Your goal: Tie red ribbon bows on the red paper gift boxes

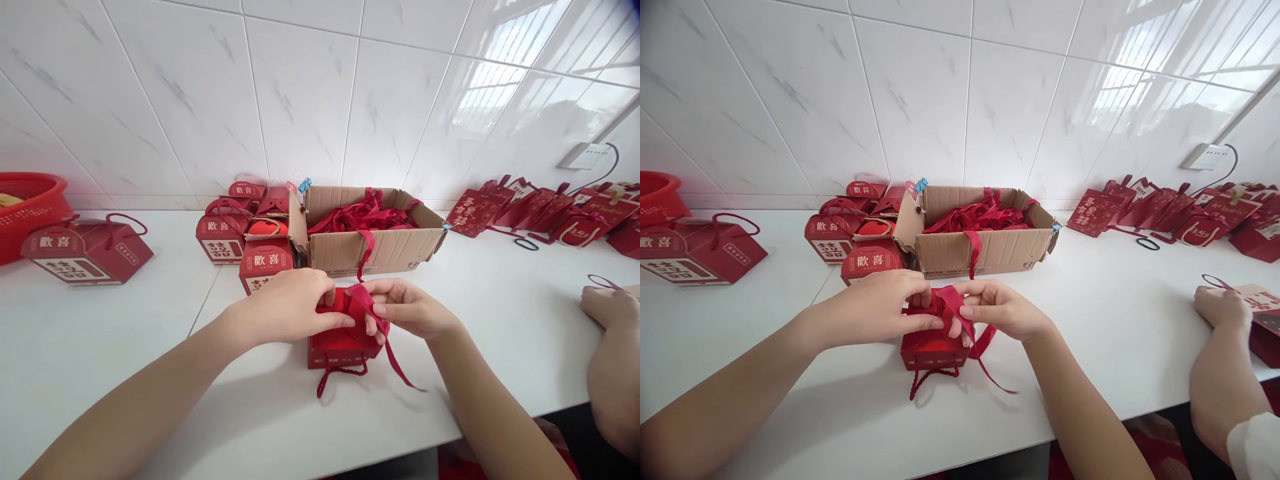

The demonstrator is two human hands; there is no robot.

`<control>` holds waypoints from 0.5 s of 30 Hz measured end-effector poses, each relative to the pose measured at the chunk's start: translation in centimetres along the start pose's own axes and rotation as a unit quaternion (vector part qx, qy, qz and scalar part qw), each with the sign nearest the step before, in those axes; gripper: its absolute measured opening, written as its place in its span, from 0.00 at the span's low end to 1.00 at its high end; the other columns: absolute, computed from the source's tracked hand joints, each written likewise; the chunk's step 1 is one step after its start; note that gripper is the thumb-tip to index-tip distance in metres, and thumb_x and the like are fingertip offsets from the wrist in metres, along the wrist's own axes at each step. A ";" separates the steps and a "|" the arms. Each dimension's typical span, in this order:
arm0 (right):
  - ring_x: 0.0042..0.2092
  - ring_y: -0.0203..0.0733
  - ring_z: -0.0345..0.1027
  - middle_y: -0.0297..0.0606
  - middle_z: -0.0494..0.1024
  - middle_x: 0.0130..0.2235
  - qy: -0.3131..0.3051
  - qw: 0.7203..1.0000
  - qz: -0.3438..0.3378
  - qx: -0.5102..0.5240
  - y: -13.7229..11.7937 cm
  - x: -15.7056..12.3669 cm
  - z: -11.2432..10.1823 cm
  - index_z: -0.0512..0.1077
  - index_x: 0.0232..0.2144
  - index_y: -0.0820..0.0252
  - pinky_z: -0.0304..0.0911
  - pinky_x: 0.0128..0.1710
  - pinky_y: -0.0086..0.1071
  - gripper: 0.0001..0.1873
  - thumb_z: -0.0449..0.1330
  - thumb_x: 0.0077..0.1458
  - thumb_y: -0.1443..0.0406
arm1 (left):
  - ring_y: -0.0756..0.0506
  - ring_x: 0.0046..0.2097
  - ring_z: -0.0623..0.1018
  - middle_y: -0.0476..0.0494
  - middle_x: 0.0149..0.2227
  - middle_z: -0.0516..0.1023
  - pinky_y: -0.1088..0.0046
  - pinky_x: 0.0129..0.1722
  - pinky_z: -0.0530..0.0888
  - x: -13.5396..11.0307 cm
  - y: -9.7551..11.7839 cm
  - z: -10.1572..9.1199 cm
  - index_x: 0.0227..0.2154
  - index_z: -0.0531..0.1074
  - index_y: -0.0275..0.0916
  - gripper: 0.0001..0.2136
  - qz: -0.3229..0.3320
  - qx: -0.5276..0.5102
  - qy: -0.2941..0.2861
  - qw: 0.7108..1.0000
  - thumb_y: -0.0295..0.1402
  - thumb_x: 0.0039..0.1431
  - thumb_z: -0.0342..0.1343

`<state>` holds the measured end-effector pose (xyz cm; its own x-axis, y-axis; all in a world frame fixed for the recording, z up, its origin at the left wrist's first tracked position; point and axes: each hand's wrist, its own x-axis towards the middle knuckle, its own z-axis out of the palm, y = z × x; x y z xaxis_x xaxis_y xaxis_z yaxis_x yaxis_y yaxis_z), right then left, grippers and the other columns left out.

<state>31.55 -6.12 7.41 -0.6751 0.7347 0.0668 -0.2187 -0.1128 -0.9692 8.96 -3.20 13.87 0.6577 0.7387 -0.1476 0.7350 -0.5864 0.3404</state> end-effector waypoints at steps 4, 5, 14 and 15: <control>0.25 0.30 0.70 0.36 0.79 0.32 0.043 0.999 0.000 -0.021 -0.1 0.3 0.8 0.69 0.42 0.60 0.67 0.27 0.25 0.09 0.59 0.59 0.63 | 0.46 0.30 0.70 0.47 0.29 0.71 0.73 0.23 0.58 0.1 0.6 0.6 0.23 0.65 0.39 0.19 0.024 0.039 0.042 0.998 0.50 0.56 0.50; 0.24 0.30 0.70 0.35 0.79 0.30 0.060 0.998 -0.001 -0.026 -0.2 0.3 1.0 0.69 0.41 0.60 0.66 0.26 0.25 0.08 0.59 0.59 0.63 | 0.46 0.30 0.70 0.47 0.29 0.71 0.72 0.23 0.58 0.2 0.7 0.7 0.23 0.65 0.39 0.17 0.029 0.049 0.049 0.997 0.48 0.57 0.51; 0.23 0.32 0.70 0.34 0.79 0.28 0.089 0.995 0.005 -0.052 -0.5 0.2 1.8 0.67 0.51 0.58 0.67 0.25 0.27 0.18 0.57 0.60 0.60 | 0.46 0.30 0.72 0.45 0.30 0.72 0.71 0.25 0.60 0.2 0.5 0.7 0.25 0.66 0.38 0.18 0.040 0.034 0.069 0.996 0.48 0.60 0.48; 0.24 0.32 0.71 0.35 0.79 0.29 0.081 0.995 0.000 -0.051 -0.5 0.1 1.8 0.67 0.51 0.58 0.68 0.26 0.28 0.18 0.57 0.60 0.60 | 0.46 0.30 0.72 0.46 0.30 0.72 0.71 0.25 0.60 0.3 0.5 0.7 0.25 0.66 0.38 0.17 0.040 0.032 0.071 0.996 0.47 0.60 0.47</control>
<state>30.33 -7.14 8.36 -0.5512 0.8336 0.0369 -0.1405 -0.0491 -0.9889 9.66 -3.54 13.37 0.6883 0.7253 0.0123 0.6926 -0.6622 0.2860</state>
